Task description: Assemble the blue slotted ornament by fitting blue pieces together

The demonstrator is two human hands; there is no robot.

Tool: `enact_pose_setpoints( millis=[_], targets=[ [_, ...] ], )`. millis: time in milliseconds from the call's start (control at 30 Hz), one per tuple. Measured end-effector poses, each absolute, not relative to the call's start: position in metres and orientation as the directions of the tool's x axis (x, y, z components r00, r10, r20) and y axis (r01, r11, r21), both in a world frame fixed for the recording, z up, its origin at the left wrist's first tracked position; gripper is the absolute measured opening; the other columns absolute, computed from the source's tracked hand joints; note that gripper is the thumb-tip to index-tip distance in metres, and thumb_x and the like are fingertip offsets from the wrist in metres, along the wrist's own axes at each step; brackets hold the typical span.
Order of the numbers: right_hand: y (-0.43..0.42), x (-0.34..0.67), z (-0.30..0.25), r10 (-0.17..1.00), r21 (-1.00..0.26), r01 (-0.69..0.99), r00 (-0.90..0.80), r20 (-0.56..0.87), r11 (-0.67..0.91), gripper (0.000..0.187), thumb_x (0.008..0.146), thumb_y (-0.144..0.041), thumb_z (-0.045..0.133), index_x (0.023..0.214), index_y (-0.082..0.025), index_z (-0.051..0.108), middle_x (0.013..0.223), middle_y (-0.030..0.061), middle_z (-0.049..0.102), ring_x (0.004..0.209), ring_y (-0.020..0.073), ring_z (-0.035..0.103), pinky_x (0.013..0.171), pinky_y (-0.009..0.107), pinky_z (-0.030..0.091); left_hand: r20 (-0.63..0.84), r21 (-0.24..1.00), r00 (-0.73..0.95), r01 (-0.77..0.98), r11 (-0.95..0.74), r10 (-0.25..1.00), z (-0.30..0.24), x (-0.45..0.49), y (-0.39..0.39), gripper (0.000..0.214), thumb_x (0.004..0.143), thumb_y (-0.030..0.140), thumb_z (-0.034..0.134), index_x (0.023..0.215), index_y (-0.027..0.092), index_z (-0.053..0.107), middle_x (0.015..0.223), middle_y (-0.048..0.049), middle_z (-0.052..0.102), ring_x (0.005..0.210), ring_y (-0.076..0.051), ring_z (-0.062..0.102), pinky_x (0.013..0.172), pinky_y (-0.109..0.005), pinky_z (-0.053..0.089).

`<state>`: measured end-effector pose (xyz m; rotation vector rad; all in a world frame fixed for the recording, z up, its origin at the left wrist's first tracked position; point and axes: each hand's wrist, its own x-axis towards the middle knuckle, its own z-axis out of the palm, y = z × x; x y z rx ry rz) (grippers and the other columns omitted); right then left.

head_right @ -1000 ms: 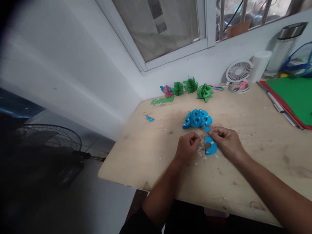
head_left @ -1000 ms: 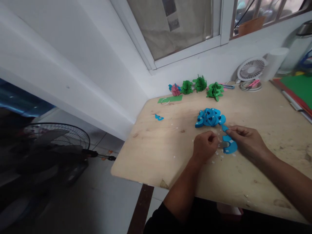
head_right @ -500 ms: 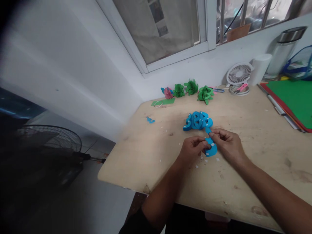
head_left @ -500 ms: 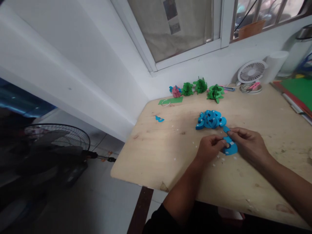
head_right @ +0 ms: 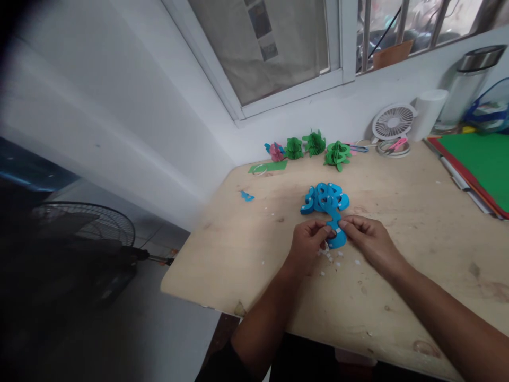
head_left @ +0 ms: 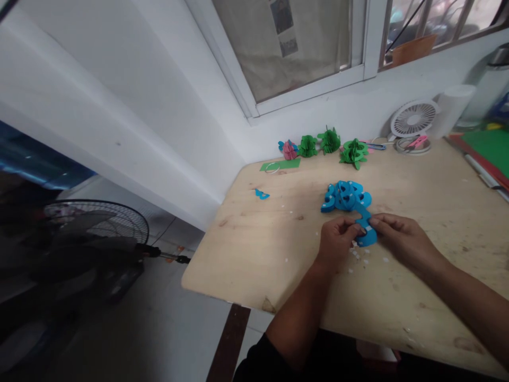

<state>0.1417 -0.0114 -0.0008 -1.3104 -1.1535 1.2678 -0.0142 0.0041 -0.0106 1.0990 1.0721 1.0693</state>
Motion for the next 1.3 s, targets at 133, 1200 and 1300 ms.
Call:
enact_pose_setpoints(
  millis=[133, 1200, 1300],
  targets=[
    [-0.01, 0.14, -0.001, 0.99, -0.991, -0.009, 0.047, -0.136, -0.136, 0.039, 0.06, -0.06, 0.086, 0.067, -0.023, 0.075, 0.066, 0.0015, 0.07, 0.061, 0.0169, 0.058, 0.06, 0.028, 0.047, -0.135, 0.983, 0.18, -0.1, 0.155, 0.974, -0.012, -0.014, 0.004, 0.019, 0.07, 0.034, 0.072, 0.069, 0.015, 0.068, 0.066, -0.0024, 0.069, 0.052, -0.009, 0.053, 0.05, -0.022, 0.042],
    [-0.014, 0.137, 0.016, 0.935, -0.876, -0.329, -0.123, -0.332, -0.354, 0.034, 0.057, -0.049, 0.09, 0.061, -0.021, 0.072, 0.061, 0.0025, 0.066, 0.055, 0.0142, 0.056, 0.053, 0.026, 0.048, -0.01, 0.879, 0.411, -0.431, 0.204, 0.912, -0.007, -0.02, 0.008, 0.049, 0.056, 0.043, 0.092, 0.088, 0.018, 0.067, 0.07, 0.0009, 0.07, 0.064, -0.013, 0.067, 0.062, -0.024, 0.05],
    [-0.015, 0.138, 0.015, 0.924, -0.856, -0.348, -0.163, -0.346, -0.382, 0.031, 0.059, -0.047, 0.089, 0.062, -0.021, 0.072, 0.061, 0.0024, 0.067, 0.055, 0.014, 0.057, 0.053, 0.025, 0.048, -0.01, 0.88, 0.41, -0.429, 0.202, 0.912, -0.007, -0.02, 0.008, 0.05, 0.054, 0.046, 0.093, 0.086, 0.017, 0.067, 0.069, 0.0016, 0.069, 0.063, -0.012, 0.067, 0.062, -0.025, 0.05]
  ],
)
